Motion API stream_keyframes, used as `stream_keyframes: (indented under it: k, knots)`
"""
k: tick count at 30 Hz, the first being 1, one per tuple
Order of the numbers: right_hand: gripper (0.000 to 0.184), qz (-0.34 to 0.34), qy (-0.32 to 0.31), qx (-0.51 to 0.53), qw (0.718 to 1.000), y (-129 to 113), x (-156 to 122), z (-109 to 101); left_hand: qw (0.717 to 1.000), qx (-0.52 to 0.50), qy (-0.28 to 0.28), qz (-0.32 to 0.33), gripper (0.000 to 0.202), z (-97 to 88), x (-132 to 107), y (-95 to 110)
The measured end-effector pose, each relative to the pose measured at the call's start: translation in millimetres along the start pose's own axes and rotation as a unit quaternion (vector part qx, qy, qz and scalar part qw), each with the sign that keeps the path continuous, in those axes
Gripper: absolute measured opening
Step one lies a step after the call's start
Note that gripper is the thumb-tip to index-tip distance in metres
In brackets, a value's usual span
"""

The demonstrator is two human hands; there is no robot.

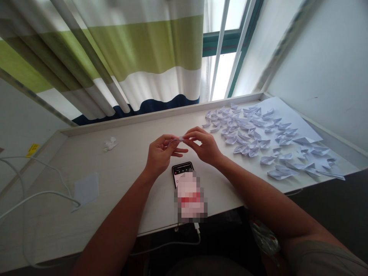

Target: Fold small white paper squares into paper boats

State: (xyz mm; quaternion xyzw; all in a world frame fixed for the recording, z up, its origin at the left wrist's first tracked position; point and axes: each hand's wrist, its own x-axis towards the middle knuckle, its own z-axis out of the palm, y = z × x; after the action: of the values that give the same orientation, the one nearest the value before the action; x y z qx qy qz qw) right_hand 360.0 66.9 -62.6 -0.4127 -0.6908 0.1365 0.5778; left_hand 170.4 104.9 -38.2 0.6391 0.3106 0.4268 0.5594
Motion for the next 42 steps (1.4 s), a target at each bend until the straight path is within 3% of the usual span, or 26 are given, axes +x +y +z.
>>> stream_keyframes:
  k: [6, 12, 16, 21, 28, 31, 37, 42]
  knots:
    - [0.015, -0.006, 0.002, -0.006, 1.000, -1, -1, 4, 1.000, -0.008, 0.025, -0.013, 0.047, 3.8, -1, -1]
    - [0.011, 0.015, 0.005, -0.049, 0.999, 0, 1, 0, 0.999, 0.009, 0.028, 0.043, 0.038, 6.0, -2, -4]
    - [0.016, 0.112, -0.014, 0.047, 0.992, 7, 2, -1, 0.998, 0.025, 0.031, 0.044, 0.035, 1.9, 0, -5]
    - [0.030, 0.218, -0.024, 0.174, 0.960, 11, 4, 1, 0.999, 0.025, 0.023, 0.018, 0.036, -0.3, 2, -6]
    - [0.034, 0.197, 0.070, 0.215, 0.954, 3, 1, 9, 0.998, -0.012, 0.043, 0.036, 0.033, 2.8, 2, -7]
    - [0.037, 0.186, 0.074, 0.202, 0.959, 1, 0, 11, 0.998, -0.017, 0.056, 0.033, 0.032, 4.4, 2, -7]
    - [0.041, 0.251, 0.036, 0.247, 0.935, 6, -1, 16, 0.995, -0.022, 0.094, 0.028, 0.036, 5.7, 4, -10]
    - [0.025, 0.187, 0.066, 0.181, 0.963, -1, -5, 19, 0.994, -0.035, 0.105, 0.016, 0.039, 7.3, 4, -10]
